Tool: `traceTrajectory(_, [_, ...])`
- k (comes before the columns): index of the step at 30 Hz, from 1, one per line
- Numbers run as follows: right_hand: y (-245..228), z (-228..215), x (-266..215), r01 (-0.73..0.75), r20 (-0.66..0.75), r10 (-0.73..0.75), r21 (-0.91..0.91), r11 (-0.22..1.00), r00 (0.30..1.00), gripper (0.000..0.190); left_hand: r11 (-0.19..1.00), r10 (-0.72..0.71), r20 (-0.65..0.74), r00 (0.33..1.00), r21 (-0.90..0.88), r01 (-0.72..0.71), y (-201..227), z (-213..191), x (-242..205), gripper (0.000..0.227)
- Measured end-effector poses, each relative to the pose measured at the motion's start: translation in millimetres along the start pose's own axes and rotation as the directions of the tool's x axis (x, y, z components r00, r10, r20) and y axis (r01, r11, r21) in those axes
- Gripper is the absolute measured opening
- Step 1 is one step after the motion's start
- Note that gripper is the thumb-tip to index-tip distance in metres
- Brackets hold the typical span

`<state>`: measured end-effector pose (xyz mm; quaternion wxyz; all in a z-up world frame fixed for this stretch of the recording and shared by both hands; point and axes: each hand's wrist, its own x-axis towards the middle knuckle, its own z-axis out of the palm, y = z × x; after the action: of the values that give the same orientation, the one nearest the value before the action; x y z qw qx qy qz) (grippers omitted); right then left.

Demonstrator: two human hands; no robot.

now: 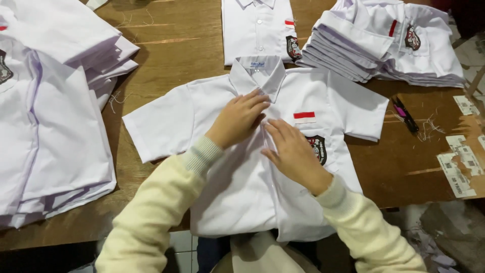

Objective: A worker in a garment factory aligns the collar and smooths the front of a white school uniform shirt on a work table.

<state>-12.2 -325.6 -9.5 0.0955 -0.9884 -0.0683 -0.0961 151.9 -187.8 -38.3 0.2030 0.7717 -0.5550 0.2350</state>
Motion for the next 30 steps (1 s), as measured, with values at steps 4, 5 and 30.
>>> traceTrajectory(4, [5, 66, -4, 0.059, 0.001, -0.059, -0.105, 0.993, 0.998, 0.071, 0.989, 0.01, 0.151, 0.989, 0.142, -0.032, -37, 51, 10, 0.06])
traceTrajectory(5, [7, 66, -5, 0.07, 0.037, -0.067, -0.095, 0.993, 0.997, 0.079, 0.996, -0.055, 0.278, 0.959, 0.081, 0.034, -42, 50, 10, 0.06])
traceTrajectory(30, [147, 36, 57, -0.32, 0.065, 0.329, -0.113, 0.941, 0.942, 0.072, 0.842, -0.531, -0.072, 0.844, 0.065, 0.535, -48, 134, 108, 0.028])
